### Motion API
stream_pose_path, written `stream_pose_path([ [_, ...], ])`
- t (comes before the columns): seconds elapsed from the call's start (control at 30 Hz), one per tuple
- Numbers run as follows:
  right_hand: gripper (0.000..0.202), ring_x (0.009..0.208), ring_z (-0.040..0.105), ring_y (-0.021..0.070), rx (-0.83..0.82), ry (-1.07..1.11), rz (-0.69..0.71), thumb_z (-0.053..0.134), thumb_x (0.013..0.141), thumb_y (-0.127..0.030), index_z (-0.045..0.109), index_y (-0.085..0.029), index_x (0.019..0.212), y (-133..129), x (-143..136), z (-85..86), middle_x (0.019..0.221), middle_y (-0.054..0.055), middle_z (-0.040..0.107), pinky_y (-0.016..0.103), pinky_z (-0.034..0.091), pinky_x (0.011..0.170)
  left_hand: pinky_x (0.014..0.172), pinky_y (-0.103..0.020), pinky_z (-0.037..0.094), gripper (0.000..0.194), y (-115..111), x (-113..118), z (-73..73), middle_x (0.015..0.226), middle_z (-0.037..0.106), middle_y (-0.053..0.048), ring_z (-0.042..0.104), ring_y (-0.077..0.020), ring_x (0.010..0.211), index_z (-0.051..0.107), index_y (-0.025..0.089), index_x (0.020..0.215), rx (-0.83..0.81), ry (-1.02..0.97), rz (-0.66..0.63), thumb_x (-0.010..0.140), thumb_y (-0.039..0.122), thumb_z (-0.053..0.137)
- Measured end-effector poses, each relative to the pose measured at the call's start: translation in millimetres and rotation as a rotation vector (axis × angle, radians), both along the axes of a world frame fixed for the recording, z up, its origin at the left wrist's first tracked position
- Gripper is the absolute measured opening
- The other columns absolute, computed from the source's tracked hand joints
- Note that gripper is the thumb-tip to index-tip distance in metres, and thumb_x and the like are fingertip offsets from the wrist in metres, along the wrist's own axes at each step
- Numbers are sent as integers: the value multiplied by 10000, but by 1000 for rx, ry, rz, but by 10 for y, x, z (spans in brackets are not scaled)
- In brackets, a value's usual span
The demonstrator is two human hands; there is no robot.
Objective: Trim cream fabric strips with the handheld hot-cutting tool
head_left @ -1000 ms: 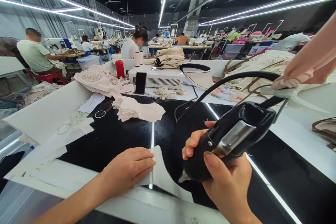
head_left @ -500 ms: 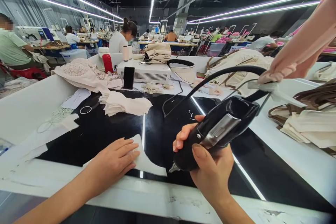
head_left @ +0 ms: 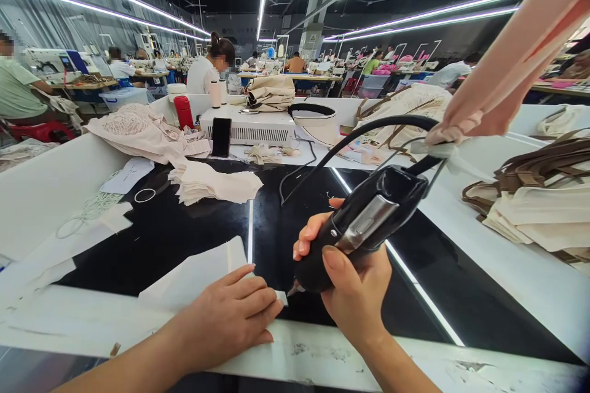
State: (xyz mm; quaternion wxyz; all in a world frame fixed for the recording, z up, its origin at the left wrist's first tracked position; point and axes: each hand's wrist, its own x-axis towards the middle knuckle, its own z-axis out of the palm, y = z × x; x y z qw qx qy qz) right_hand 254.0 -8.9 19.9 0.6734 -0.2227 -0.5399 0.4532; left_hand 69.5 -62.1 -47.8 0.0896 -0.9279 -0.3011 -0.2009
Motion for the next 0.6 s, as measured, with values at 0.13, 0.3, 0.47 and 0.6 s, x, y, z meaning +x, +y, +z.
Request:
stream_pose_path([
  [0.13,386,614,630,135,3,8,17,782,854,-355,595,-288,1185,0,-3,13,832,-25,671,285,557,548,1188,-398,409,317,8,-17,-21,1126,707,-54,656,-194,1061,619,138,1259,-21,-31,16,1065,376,536],
  [0.3,393,601,627,138,-5,13,-1,781,846,-350,585,-279,1179,14,-32,35,822,-25,669,288,556,537,1161,-399,436,306,-7,-17,-14,1129,713,-59,667,-199,1049,623,136,1246,-39,-62,9,1081,364,504],
  [0.47,385,598,632,143,-6,5,-8,773,843,-336,575,-277,1168,17,-38,49,814,-26,667,291,561,532,1143,-403,457,318,-2,-10,-24,1154,710,-62,660,-200,1078,609,137,1271,-43,-46,12,1043,359,591],
  [0.6,393,593,633,139,-1,4,-10,779,840,-338,579,-276,1173,21,-33,42,815,-27,674,286,559,531,1114,-391,481,347,4,1,-30,1173,704,-59,654,-203,1084,606,131,1278,-37,-47,8,1017,358,636],
])
